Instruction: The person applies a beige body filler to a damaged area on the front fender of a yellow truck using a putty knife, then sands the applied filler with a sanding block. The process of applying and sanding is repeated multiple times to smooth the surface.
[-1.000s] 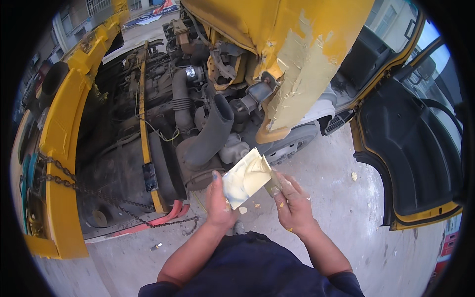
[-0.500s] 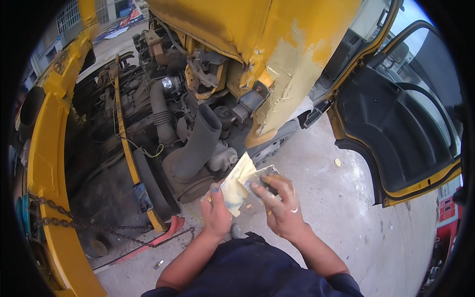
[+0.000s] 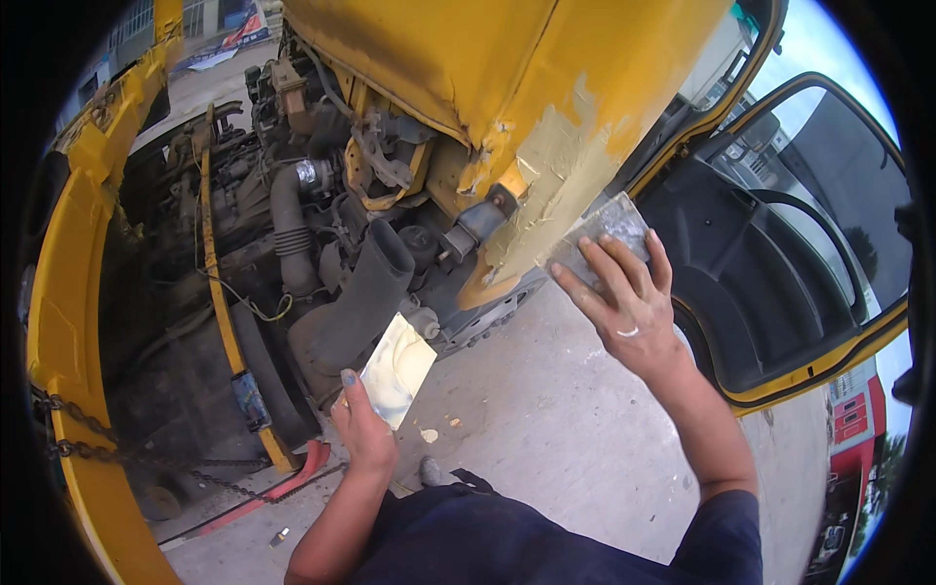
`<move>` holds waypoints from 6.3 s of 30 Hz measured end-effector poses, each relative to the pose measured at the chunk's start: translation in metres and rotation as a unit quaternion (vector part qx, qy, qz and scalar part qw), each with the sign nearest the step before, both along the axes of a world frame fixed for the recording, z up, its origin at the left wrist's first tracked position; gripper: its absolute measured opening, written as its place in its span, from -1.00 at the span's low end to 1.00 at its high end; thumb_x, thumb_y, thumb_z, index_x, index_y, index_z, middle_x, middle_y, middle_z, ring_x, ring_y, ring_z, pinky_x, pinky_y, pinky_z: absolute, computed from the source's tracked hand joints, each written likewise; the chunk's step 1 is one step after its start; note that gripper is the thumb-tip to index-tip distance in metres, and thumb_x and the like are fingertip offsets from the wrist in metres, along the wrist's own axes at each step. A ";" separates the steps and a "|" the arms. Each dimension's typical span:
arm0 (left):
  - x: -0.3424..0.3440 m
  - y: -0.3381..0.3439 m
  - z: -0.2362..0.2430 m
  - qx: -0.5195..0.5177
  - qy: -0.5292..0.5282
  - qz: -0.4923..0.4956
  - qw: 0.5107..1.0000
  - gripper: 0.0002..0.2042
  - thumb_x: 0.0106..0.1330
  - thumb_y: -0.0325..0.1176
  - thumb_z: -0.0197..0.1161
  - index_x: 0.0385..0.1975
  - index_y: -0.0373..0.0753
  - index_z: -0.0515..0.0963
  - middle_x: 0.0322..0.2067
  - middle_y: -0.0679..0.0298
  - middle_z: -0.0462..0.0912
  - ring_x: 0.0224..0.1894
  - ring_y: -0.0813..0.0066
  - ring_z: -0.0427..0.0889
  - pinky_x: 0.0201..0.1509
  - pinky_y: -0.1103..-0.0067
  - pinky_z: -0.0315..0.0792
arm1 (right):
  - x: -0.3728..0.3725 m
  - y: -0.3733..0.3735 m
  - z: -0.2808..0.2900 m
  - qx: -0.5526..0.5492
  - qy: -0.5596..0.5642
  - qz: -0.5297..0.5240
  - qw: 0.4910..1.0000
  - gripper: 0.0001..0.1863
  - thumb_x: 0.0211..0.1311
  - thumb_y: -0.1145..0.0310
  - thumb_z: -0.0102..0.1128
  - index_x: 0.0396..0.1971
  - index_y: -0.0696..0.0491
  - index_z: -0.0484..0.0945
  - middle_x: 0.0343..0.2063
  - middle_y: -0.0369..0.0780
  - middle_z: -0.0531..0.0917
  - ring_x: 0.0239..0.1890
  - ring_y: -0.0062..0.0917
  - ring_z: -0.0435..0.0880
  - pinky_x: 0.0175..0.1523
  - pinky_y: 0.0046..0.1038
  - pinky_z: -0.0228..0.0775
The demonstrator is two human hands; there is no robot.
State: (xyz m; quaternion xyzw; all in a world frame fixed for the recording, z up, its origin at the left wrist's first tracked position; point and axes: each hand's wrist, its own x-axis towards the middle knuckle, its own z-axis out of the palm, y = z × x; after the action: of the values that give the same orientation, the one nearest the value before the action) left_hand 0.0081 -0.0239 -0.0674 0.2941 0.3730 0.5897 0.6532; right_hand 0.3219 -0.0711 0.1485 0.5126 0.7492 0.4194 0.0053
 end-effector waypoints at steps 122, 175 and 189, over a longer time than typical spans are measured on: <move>-0.031 -0.002 -0.043 -0.053 0.050 -0.055 0.996 -0.39 0.85 0.05 0.04 0.10 -0.52 0.75 -0.05 0.17 0.87 -0.07 0.50 0.81 0.09 0.51 0.63 | 0.041 0.057 0.030 0.188 0.097 0.075 0.975 -0.14 0.09 0.63 0.54 0.44 -0.33 0.71 0.20 -0.26 0.63 0.14 -0.28 0.62 0.23 -0.17 0.54; 0.023 -0.098 -0.038 -0.142 0.079 0.093 0.982 -0.59 0.85 0.02 0.06 0.18 -0.26 0.56 0.09 0.13 0.79 0.09 0.32 0.83 0.15 0.33 0.72 | 0.089 0.126 -0.146 0.207 0.301 0.229 0.902 -0.26 0.14 0.60 0.43 0.27 -0.47 0.80 0.32 -0.28 0.57 0.35 -0.22 0.52 0.68 0.17 0.31; 0.020 -0.084 -0.032 -0.146 0.101 0.091 0.980 -0.54 0.83 -0.02 0.13 0.26 -0.37 0.58 0.12 0.13 0.79 0.15 0.33 0.81 0.29 0.35 0.68 | 0.080 0.109 -0.273 0.143 0.369 0.185 0.899 -0.32 0.27 0.54 0.47 0.25 -0.58 0.81 0.24 -0.37 0.56 0.30 -0.33 0.55 0.67 0.17 0.35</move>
State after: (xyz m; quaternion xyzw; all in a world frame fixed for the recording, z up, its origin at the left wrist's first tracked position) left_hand 0.0276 -0.1081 -0.0993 0.2185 0.5438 0.5532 0.5921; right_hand 0.4016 0.0382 -0.1248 0.4780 0.7108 0.2958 -0.4228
